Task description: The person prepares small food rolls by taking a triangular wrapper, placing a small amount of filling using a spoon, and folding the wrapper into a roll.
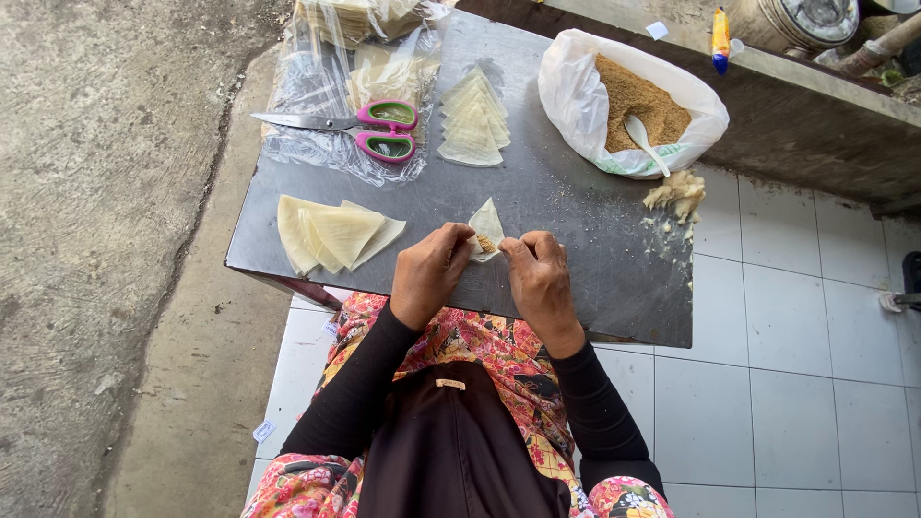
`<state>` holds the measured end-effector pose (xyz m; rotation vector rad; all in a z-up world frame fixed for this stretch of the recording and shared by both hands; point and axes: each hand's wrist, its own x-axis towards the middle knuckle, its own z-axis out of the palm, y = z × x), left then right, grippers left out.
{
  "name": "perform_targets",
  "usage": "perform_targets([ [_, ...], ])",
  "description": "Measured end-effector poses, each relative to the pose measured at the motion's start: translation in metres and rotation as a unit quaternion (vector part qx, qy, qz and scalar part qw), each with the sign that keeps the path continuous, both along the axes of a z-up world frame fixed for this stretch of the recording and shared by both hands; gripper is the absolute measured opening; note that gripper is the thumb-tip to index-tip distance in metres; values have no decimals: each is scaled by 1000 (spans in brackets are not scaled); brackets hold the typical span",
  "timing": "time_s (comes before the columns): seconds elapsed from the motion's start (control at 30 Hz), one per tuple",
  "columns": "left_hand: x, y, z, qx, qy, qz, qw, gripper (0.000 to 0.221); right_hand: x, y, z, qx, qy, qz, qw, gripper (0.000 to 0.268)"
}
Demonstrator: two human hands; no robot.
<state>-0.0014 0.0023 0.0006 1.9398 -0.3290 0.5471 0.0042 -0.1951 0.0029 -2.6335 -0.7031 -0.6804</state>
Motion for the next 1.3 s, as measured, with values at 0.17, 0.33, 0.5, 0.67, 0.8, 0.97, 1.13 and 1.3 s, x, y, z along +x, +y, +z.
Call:
perform_targets([
  [0.17,1,0,-1,3,6,3,1000,15,2,5,4,45,6,50,998,20],
  [0.33,1,-1,0,5,1,9,1000,15,8,10,7,103,22,87,991,15],
  [0.5,1,-1,-1,27,-12,17,999,15,9,11,7,168,101,70,978,16],
  [0.67,2,-2,-3,33,-19,16,999,15,12,13,10,150,100,86,980,21],
  [0.8,3,-2,-5,50,0,11,999,15,12,16,14,119,70,93,986,21],
  [0.97,6,-1,-10,83,-46,-6,995,13,11,14,17,62,52,103,991,20],
  [1.13,6,10,-4,91,-53,-72,992,19,7,6,31,-21,20,141,990,25],
  [1.3,2,14,2,117,-49,-105,986,26,7,6,25,-49,-14,118,992,23],
])
